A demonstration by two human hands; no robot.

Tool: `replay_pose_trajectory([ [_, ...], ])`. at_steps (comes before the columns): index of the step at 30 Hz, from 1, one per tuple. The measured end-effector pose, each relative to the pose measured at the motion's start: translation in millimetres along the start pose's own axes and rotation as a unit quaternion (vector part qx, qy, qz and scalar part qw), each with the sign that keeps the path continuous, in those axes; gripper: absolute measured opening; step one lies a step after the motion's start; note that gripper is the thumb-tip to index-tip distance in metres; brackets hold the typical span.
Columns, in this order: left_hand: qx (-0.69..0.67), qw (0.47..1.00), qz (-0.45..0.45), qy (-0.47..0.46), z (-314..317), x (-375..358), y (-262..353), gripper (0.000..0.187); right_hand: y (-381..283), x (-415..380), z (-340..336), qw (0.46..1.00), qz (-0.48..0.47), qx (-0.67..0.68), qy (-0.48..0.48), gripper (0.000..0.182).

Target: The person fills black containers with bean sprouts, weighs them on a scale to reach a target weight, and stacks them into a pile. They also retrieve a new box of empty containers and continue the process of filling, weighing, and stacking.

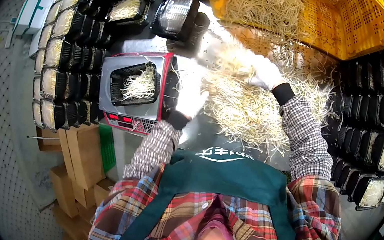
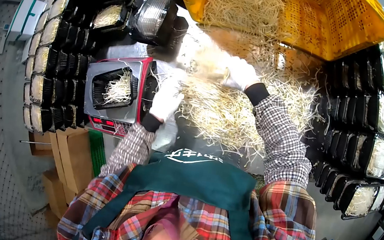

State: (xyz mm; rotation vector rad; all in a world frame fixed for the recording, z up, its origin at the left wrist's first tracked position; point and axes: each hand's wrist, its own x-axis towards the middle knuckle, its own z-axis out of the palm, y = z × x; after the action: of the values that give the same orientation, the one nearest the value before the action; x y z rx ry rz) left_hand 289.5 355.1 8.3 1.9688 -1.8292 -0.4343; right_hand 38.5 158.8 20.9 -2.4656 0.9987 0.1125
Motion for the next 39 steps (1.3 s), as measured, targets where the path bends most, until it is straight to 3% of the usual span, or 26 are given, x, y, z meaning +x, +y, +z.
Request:
replay_pose_trajectory([
  [1,-0.110,0.987,-0.112,-0.033,-1,-14,5,0.070,-14,-4,-17,0.995,0.000,-0.053,-0.090,0.113],
  [3,-0.423,0.842,-0.320,-0.103,-7,-32,24,0.063,-21,3,-32,0.993,0.004,-0.041,-0.112,0.126],
  [5,-0.566,0.712,-0.401,-0.112,-4,-39,41,0.056,-24,25,-28,0.998,0.024,-0.041,-0.029,0.132],
  [7,-0.631,0.683,-0.357,-0.083,27,-43,31,0.044,-23,42,-19,0.999,-0.022,0.024,0.017,0.125],
  [9,-0.725,0.655,-0.205,-0.058,79,-45,1,0.037,-34,35,-6,0.993,-0.051,0.063,0.081,0.106],
  [10,-0.666,0.723,-0.129,-0.128,69,-35,6,0.038,-42,26,4,0.989,-0.051,0.062,0.126,0.097],
  [11,-0.675,0.705,-0.176,-0.128,68,-28,7,0.039,-55,19,18,0.982,-0.050,0.054,0.172,0.088],
  [13,-0.670,0.627,-0.390,-0.079,56,-15,19,0.042,-79,19,50,0.961,-0.036,0.002,0.273,0.069],
  [14,-0.655,0.618,-0.432,-0.050,52,-13,23,0.044,-86,20,65,0.949,-0.018,-0.036,0.314,0.060],
  [16,-0.608,0.680,-0.395,-0.106,60,-21,-4,0.047,-93,30,97,0.921,0.019,-0.102,0.375,0.044],
  [17,-0.586,0.698,-0.398,-0.108,54,-18,-5,0.050,-98,30,96,0.894,0.013,-0.052,0.445,0.039],
  [20,-0.528,0.749,-0.395,-0.073,35,-18,7,0.056,-100,60,128,0.920,0.086,-0.043,0.380,0.038],
  [21,-0.488,0.750,-0.441,-0.077,-6,-14,62,0.058,-101,60,123,0.924,0.105,-0.053,0.365,0.037],
  [22,-0.503,0.762,-0.401,-0.075,4,-19,43,0.057,-110,49,100,0.947,0.133,-0.013,0.293,0.037],
  [23,-0.518,0.772,-0.361,-0.070,4,-22,40,0.057,-109,46,94,0.900,0.091,0.023,0.426,0.038],
  [24,-0.505,0.770,-0.383,-0.071,5,-26,38,0.056,-109,43,90,0.910,0.104,0.058,0.397,0.039],
  [26,-0.504,0.762,-0.396,-0.085,-1,-34,44,0.052,-107,48,99,0.914,0.102,-0.022,0.391,0.043],
  [27,-0.510,0.755,-0.402,-0.084,2,-39,37,0.051,-104,57,103,0.946,0.139,-0.026,0.293,0.045],
  [29,-0.525,0.748,-0.385,-0.127,6,-47,20,0.048,-106,53,105,0.944,0.136,-0.054,0.296,0.046],
  [30,-0.525,0.745,-0.386,-0.144,9,-50,9,0.045,-110,50,100,0.957,0.149,-0.019,0.248,0.047],
  [39,-0.533,0.745,-0.378,-0.129,-4,-63,22,0.038,-107,30,68,0.951,0.110,0.017,0.289,0.064],
])
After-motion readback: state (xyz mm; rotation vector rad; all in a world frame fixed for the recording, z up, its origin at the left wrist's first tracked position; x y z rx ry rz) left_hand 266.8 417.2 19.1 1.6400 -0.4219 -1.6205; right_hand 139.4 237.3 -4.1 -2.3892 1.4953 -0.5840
